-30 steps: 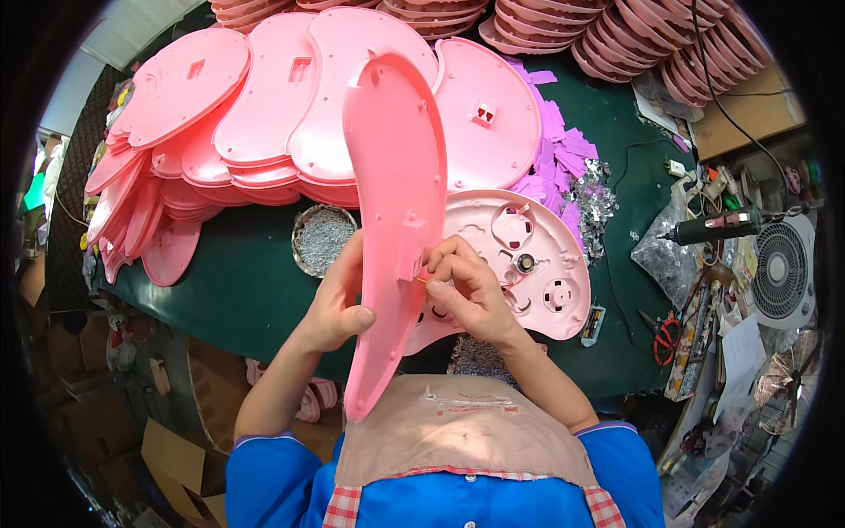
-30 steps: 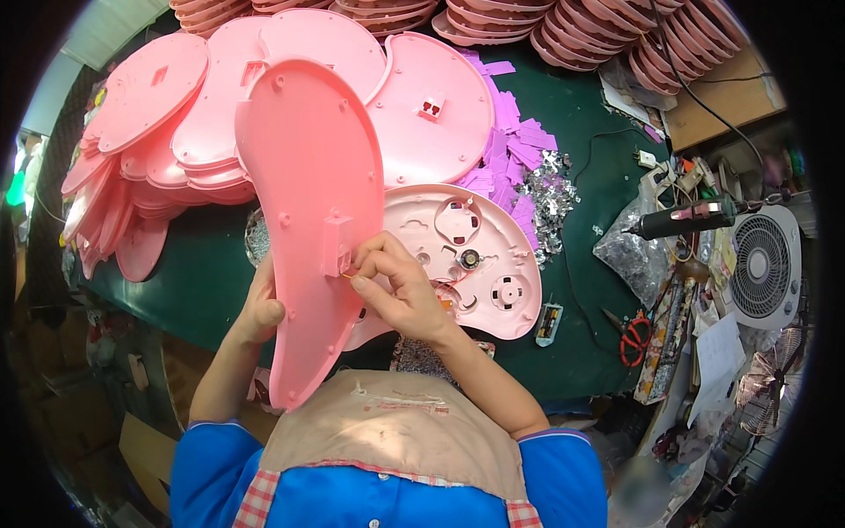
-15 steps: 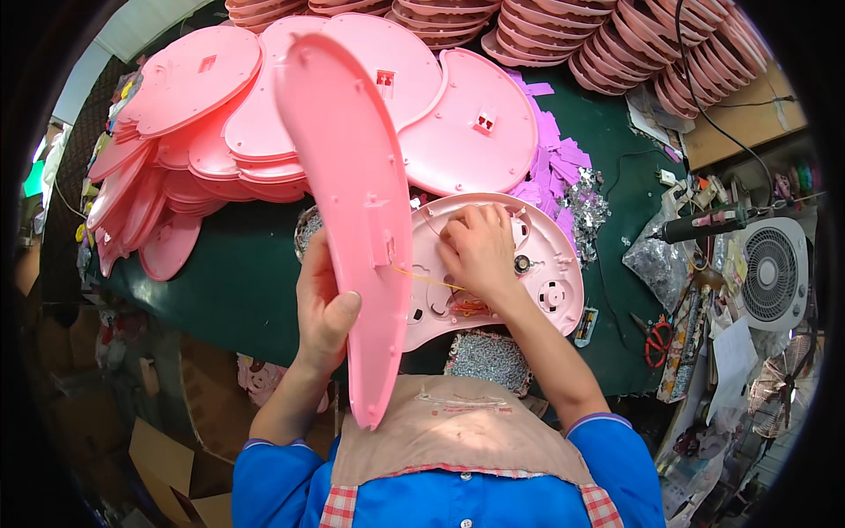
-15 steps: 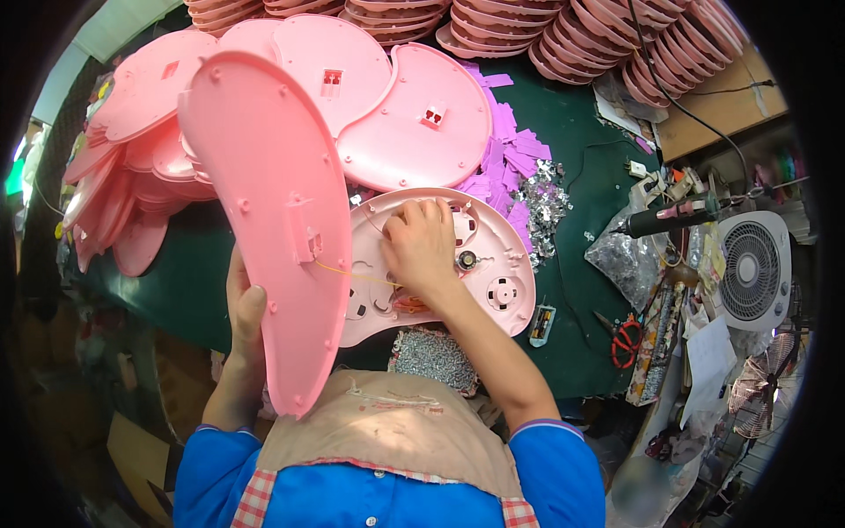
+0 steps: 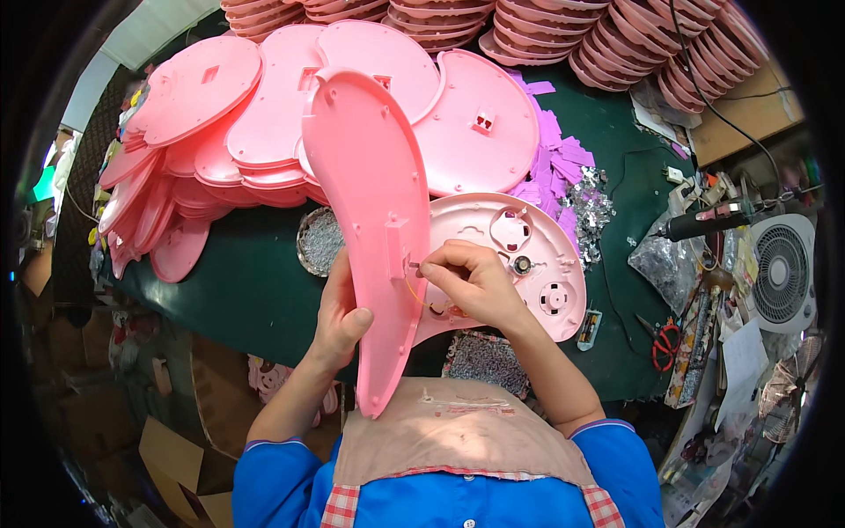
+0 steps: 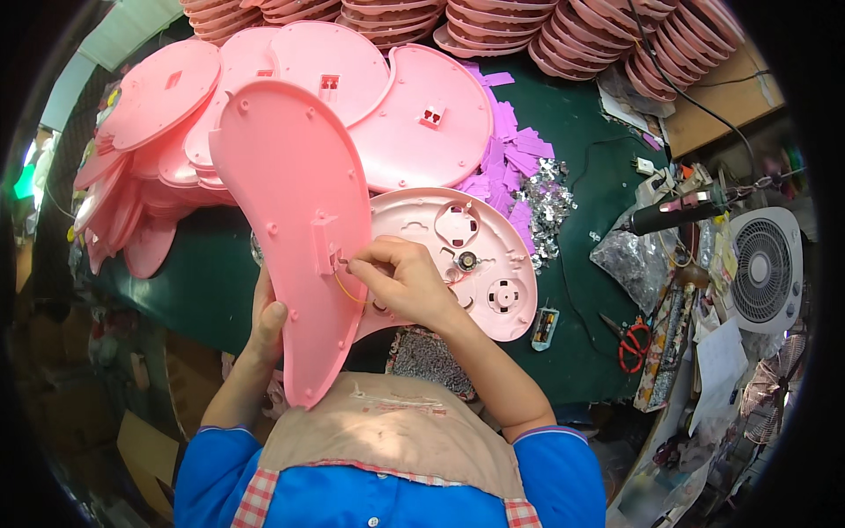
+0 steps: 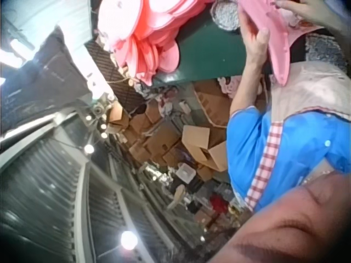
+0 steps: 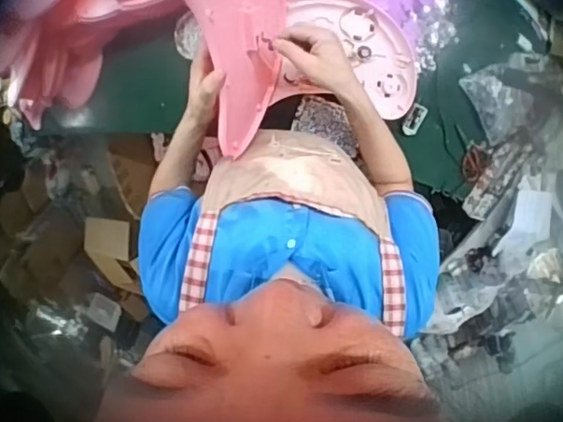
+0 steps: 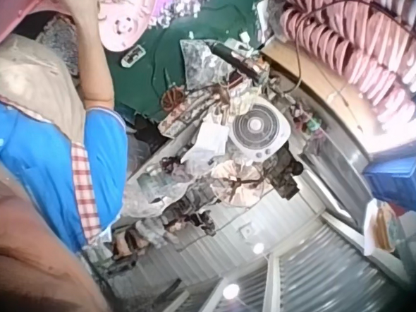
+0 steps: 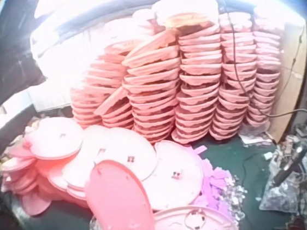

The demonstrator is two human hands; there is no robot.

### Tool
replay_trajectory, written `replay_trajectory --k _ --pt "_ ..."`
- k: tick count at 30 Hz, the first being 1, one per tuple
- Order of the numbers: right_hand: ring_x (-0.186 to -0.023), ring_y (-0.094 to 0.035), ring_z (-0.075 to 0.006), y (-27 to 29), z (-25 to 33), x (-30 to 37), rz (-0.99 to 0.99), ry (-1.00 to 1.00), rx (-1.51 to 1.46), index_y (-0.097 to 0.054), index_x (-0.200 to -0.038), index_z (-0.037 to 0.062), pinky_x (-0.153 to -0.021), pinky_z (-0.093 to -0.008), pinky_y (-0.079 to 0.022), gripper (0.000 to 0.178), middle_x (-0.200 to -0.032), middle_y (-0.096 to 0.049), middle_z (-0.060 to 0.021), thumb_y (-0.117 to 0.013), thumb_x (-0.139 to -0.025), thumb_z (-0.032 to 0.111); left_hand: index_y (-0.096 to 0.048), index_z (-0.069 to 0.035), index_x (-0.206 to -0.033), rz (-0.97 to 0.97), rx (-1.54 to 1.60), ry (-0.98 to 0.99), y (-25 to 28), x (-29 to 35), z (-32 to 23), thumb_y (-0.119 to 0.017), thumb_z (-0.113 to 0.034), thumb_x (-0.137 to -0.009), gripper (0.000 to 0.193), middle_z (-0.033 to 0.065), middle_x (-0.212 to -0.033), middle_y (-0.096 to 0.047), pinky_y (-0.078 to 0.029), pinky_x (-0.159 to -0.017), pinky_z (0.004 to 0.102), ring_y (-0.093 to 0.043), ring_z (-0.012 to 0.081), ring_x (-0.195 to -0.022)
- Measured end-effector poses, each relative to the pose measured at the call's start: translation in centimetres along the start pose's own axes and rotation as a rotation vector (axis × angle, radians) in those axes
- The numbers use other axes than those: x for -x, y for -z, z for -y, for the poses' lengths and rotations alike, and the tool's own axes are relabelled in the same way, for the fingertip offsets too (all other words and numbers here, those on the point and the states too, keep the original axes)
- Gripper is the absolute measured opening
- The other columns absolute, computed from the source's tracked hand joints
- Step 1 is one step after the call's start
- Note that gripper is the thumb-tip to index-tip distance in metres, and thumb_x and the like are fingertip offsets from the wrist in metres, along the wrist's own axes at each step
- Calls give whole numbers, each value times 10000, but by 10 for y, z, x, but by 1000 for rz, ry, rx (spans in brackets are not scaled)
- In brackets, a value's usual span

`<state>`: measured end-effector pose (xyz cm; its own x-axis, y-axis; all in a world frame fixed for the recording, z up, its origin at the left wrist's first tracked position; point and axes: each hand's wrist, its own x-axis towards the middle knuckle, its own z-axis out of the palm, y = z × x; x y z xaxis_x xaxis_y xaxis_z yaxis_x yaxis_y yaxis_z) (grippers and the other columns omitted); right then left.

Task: The person repeatedly assembles pink plastic toy parts by inserting small components into slots and using a handheld tool to secure them. They handle multiple parts one at a time, flip them over, and place finished units into a cardboard box.

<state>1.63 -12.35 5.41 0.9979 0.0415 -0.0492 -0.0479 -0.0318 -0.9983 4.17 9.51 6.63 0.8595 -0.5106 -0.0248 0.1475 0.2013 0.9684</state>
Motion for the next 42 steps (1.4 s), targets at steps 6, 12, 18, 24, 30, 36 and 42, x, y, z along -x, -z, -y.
replay_trajectory --k 6,12,18,24,30,36,42 --pt "-650 -533 -85 0 -13 -23 22 68 193 -682 -845 -64 -591 -279 -425 195 -736 -644 -59 -626 -937 98 -352 -21 -1517 14 -31 -19 -2 0 0 -764 -597 -834 983 112 -1382 -524 -427 -1091 399 -525 212 -1290" --pt "-713 -565 -125 0 -9 -13 92 33 103 -687 -864 -32 -666 -286 -450 146 -788 -626 -55 -641 -937 85 -346 13 -1513 107 -168 -62 16 -7 1 -709 -626 -855 987 141 -1378 -509 -402 -1107 416 -502 239 -1303" --pt "-991 -552 -170 -14 -28 -12 71 148 80 -629 -878 -19 -884 -308 -492 85 -1057 -546 -81 -625 -946 32 -345 24 -1521 155 -214 -91 25 -12 2 -668 -619 -880 963 157 -1392 -501 -385 -1123 434 -480 249 -1321" --pt "-1045 -601 -192 -25 -49 1 -157 202 -208 -673 -909 -7 -926 -316 -500 105 -1118 -553 -99 -673 -941 93 -360 35 -1516 20 -149 -8 16 -1 -4 -630 -527 -938 850 158 -1403 -520 -401 -1116 401 -502 243 -1317" --pt "-1365 -504 -389 -39 -21 22 -113 456 417 -453 -1514 -29 -1113 -470 -457 618 -1495 -438 -234 -659 -972 184 -474 28 -1435 -261 527 151 -16 -21 -14 -413 -463 -1027 641 198 -1304 -617 -553 -965 410 -657 277 -1122" --pt "-1116 -668 -202 83 -33 49 -513 372 303 -602 -1360 -5 -963 -347 -527 362 -1184 -662 -129 -613 -1004 59 -540 23 -1400 -132 -668 -243 -20 -6 -66 -496 -168 -1048 403 156 -1311 -596 -412 -1097 392 -587 276 -1225" --pt "-755 -653 -250 225 -92 108 -687 -23 1097 -775 -899 103 -738 -403 -472 117 -854 -650 -50 -789 -821 190 -715 -1 -1202 -241 -951 -443 -18 -4 -33 -709 64 -850 358 58 -1028 -460 -425 -807 268 -486 180 -935"
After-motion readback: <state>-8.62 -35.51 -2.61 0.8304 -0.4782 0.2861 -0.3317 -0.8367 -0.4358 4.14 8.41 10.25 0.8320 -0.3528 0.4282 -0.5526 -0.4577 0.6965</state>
